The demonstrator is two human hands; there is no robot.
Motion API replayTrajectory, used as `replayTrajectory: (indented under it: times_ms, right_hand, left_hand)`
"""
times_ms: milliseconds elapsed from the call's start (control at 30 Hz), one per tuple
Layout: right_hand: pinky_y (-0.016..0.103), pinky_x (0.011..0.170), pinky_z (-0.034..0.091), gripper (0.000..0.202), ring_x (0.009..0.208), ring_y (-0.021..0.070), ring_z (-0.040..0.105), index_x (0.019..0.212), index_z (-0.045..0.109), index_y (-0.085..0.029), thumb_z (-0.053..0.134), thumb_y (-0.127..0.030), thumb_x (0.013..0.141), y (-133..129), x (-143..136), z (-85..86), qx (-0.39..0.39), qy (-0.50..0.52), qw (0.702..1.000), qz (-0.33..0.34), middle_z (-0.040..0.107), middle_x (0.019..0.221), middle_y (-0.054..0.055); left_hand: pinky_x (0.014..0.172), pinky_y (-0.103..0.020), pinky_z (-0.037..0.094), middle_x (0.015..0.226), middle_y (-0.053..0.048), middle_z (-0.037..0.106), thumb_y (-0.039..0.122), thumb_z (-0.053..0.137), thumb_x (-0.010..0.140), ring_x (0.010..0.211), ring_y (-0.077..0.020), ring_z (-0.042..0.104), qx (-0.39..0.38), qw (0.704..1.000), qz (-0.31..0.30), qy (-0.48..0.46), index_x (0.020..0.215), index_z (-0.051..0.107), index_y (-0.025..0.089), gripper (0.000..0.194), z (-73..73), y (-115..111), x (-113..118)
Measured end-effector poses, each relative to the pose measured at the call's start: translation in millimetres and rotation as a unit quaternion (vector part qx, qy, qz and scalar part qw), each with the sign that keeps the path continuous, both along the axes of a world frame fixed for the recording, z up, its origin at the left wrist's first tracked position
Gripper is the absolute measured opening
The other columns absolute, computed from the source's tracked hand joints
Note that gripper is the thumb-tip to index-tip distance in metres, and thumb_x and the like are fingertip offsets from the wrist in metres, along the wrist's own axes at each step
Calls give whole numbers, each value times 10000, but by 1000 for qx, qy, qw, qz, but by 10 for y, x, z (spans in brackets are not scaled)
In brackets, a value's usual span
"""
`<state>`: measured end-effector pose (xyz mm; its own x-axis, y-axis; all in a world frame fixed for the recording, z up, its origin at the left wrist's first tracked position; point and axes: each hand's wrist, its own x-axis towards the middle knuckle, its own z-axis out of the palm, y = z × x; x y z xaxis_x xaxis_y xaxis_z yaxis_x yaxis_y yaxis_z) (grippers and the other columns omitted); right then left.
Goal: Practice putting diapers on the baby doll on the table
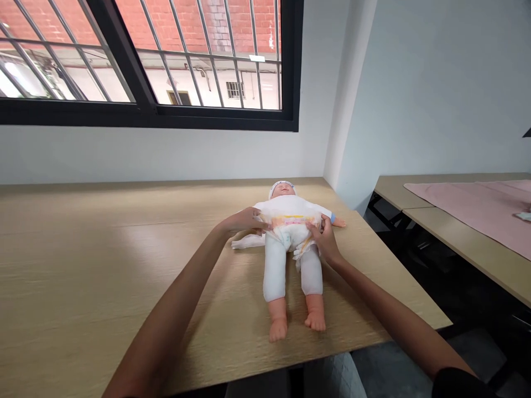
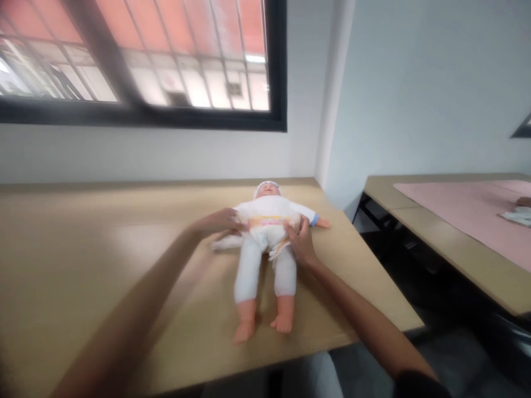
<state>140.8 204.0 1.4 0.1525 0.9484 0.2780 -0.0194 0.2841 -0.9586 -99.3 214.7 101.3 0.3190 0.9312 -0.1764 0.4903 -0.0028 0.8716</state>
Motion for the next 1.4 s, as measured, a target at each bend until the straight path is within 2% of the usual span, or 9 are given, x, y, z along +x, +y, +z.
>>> replayTrajectory:
  times_ms: [200, 333, 467, 667, 767, 1000, 1133, 1233, 1400]
  right_hand:
    - [352, 864, 489, 312, 906, 217, 598, 1003, 537, -222, 551, -501, 866, -87, 3, 76, 41, -33, 998, -32, 635, 956, 44]
    - [359, 916, 488, 401, 1045, 224, 597, 1211, 511, -227, 509, -490, 909, -195, -10, 166, 111, -5, 993, -28, 622, 1165, 84]
    - [388, 945, 482, 491, 1124, 242, 573, 1341, 466, -230, 494, -481, 919, -213, 7, 186, 142, -14, 989, -45, 577, 1275, 111]
    - [386, 905, 490, 528, 1062, 237, 599, 1382, 434, -239, 504, -458, 907, -206, 55, 276, 129, -17, 990, -59, 588, 1239, 109]
    - [371, 886, 489, 499, 1015, 224, 608, 1346, 456, -233, 515, -440, 896, -219, 65, 342, 133, -18, 988, -73, 603, 1213, 104]
    - [366, 863, 479, 441, 915, 206, 606, 1277, 458, -214, 508, -380, 872, -112, 73, 372, 131, -56, 986, -88, 629, 1083, 87]
    - [372, 893, 462, 354, 936, 211, 596, 1155, 526, -211, 524, -345, 828, 116, 107, 300, 117, -93, 987, -60, 637, 1071, 77]
    - [366, 841, 478, 259, 882, 224, 597, 970, 571, -205, 564, -380, 778, 305, 154, 195, 74, -95, 992, -36, 652, 916, 52]
    - [310, 672, 464, 292, 679, 176, 545, 789, 538, -210, 646, -464, 696, 496, 220, -29, 34, -68, 997, 10, 593, 724, 0]
  left_hand:
    - [575, -263, 446, 722, -41, 680, 323, 798, 628, 648, -188, 594, 30, 996, -81, -14, 729, 727, 148, 214, 149, -115, -7]
    - [584, -233, 415, 787, -9, 657, 306, 753, 671, 688, -170, 565, 89, 984, -155, 8, 907, 698, 187, 270, 243, -243, 102]
    - [593, -212, 409, 761, 4, 634, 270, 739, 675, 699, -163, 549, 111, 979, -170, 16, 876, 695, 214, 213, 257, -330, 218]
    - [597, -232, 482, 840, -31, 682, 310, 820, 602, 783, -215, 646, 26, 992, -77, -95, 949, 688, 192, 389, 161, -275, 228]
    - [650, -278, 536, 925, -60, 702, 341, 821, 628, 813, -234, 682, -31, 987, -72, -143, 1038, 662, 178, 470, 115, -215, 192]
    - [687, -304, 576, 921, -85, 711, 278, 843, 626, 780, -204, 685, -89, 967, -67, -228, 995, 663, 148, 430, -43, -35, 43]
    - [730, -361, 588, 929, -101, 710, 279, 840, 649, 801, -240, 708, -130, 958, -80, -243, 994, 639, 144, 422, -160, 73, -59]
    - [728, -372, 584, 827, -85, 705, 274, 853, 630, 756, -253, 719, -141, 960, -54, -237, 904, 624, 134, 384, -273, 166, -149]
    - [636, -317, 553, 617, -34, 647, 286, 850, 623, 561, -175, 654, -160, 963, -49, -210, 732, 590, 143, 316, -423, 252, -220]
